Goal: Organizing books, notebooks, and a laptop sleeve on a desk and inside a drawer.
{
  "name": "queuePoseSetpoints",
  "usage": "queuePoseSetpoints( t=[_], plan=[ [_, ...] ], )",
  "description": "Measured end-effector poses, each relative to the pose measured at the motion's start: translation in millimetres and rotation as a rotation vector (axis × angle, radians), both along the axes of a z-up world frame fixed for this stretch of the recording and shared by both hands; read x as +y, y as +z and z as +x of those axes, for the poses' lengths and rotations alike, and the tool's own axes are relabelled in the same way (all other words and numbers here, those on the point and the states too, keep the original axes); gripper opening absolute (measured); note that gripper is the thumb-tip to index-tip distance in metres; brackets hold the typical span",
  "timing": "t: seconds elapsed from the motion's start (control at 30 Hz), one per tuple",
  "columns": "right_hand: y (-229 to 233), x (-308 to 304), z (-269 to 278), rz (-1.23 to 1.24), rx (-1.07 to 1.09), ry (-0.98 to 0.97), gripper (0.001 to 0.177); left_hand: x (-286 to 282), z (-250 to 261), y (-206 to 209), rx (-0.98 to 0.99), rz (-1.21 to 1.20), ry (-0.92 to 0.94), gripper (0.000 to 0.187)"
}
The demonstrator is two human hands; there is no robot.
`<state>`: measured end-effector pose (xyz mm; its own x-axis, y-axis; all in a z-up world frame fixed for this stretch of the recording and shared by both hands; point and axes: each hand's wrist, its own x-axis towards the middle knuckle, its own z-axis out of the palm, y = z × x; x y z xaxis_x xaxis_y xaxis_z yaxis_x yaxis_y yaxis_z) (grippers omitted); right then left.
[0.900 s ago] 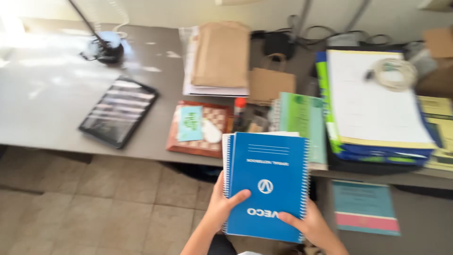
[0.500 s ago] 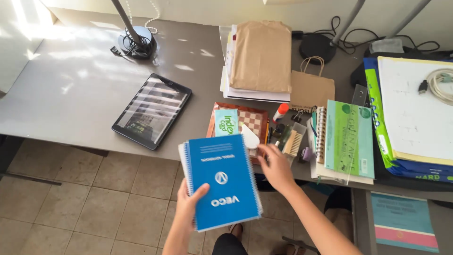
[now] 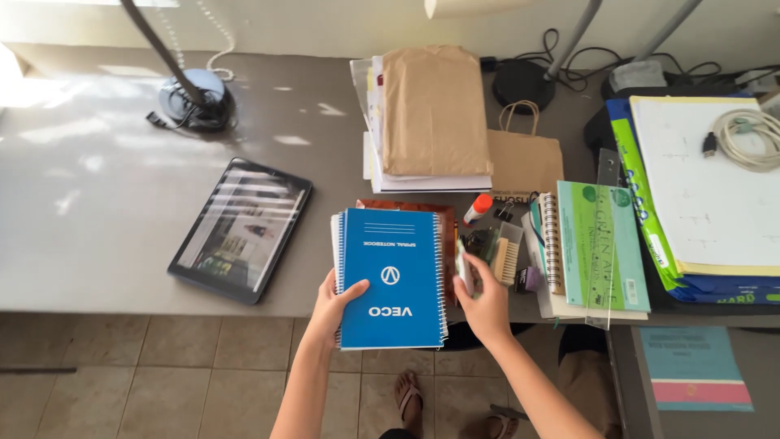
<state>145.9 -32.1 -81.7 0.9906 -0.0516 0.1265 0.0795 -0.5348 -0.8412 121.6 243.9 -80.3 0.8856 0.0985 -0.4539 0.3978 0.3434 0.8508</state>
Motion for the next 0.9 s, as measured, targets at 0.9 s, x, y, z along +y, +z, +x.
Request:
queuePoseSetpoints(
  t=[0.9],
  plan=[
    [8.0, 5.3, -11.3, -0.187, -0.155, 0.061, 0.037, -92.6, -13.1, 35.4, -0.662, 1.243, 0.029, 0.051]
  ],
)
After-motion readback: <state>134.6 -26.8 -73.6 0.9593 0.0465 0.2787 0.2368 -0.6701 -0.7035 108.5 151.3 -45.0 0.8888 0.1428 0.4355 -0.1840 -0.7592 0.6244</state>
